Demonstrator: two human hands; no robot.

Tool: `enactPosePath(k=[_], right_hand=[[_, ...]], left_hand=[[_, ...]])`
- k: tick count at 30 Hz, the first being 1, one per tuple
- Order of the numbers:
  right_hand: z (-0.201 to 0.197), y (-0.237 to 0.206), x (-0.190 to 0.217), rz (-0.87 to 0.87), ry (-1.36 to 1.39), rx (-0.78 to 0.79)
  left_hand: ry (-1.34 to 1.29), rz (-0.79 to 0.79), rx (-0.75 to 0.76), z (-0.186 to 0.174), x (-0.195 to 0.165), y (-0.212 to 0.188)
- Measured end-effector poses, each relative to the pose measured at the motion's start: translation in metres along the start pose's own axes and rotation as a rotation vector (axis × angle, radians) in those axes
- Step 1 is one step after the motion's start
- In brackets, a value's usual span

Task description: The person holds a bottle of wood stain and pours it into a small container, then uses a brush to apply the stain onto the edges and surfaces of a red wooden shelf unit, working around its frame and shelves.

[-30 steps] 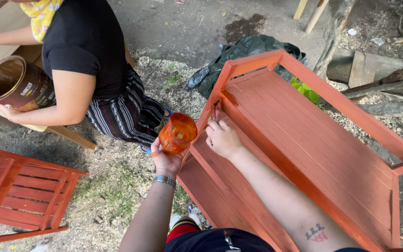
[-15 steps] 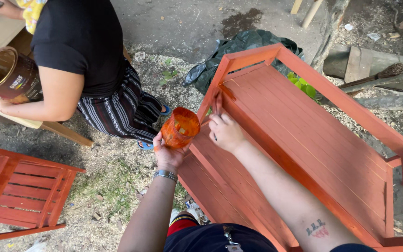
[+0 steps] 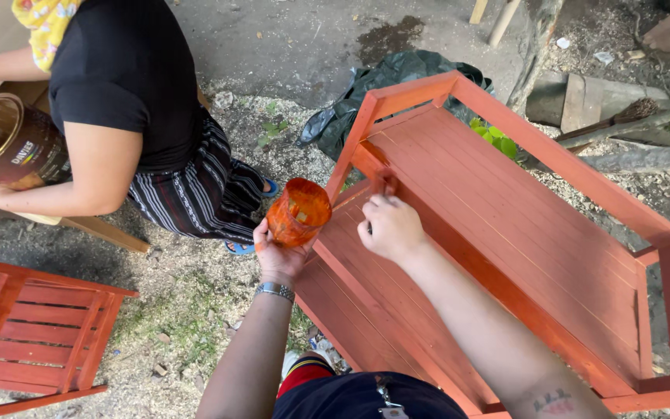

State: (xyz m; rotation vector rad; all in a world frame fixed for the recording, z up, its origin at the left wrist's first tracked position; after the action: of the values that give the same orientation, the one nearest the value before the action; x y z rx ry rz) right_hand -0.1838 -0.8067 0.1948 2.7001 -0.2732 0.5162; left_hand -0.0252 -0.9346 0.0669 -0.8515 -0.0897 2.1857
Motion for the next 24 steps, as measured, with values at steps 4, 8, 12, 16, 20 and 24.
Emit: enactPosePath(k=[4,8,12,16,20,24], right_hand=[[0.012,0.013,0.023,-0.148,0.021,-0.025],[0.013,0.029,0.012,-0.166,-0.009,-0.022],[-0.020,-0.010,-0.018,0.037,0.082,-0.100],[-0.061,-0.046,-0.046,0.298,0.219,-0.253],[-0.092,-0.017,-0.056,0.082,0.493,-0.561],[-0.069,0.029,-0.096,0.238,0.722,-0.628]], left_hand=[[-0.032,0.006,0.042,0.003,0.001,0.003],[-0.046,-0.051,-0.005,0.002,0.007,0.010],[0.009,-0.056,0.057,0.011,0.002,0.020],[0.031,-0.097,0.067,0.017,0.010,0.026],[0.070,-0.176,0.056,0.024,0.030,0.026],[0.105,-0.221,0.114,0.038,0.041,0.022]])
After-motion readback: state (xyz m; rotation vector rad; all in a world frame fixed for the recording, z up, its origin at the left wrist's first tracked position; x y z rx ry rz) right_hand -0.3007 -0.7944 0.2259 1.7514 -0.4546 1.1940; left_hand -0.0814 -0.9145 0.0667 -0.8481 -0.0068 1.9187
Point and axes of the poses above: each hand's wrist, its own y-axis towards the middle knuckle, its own z-axis out of the palm, x = y × z, the point moved 8 cm from there along y, towards the middle knuckle, and after that the axes turned 15 degrees about y, right-handed, at the moved point
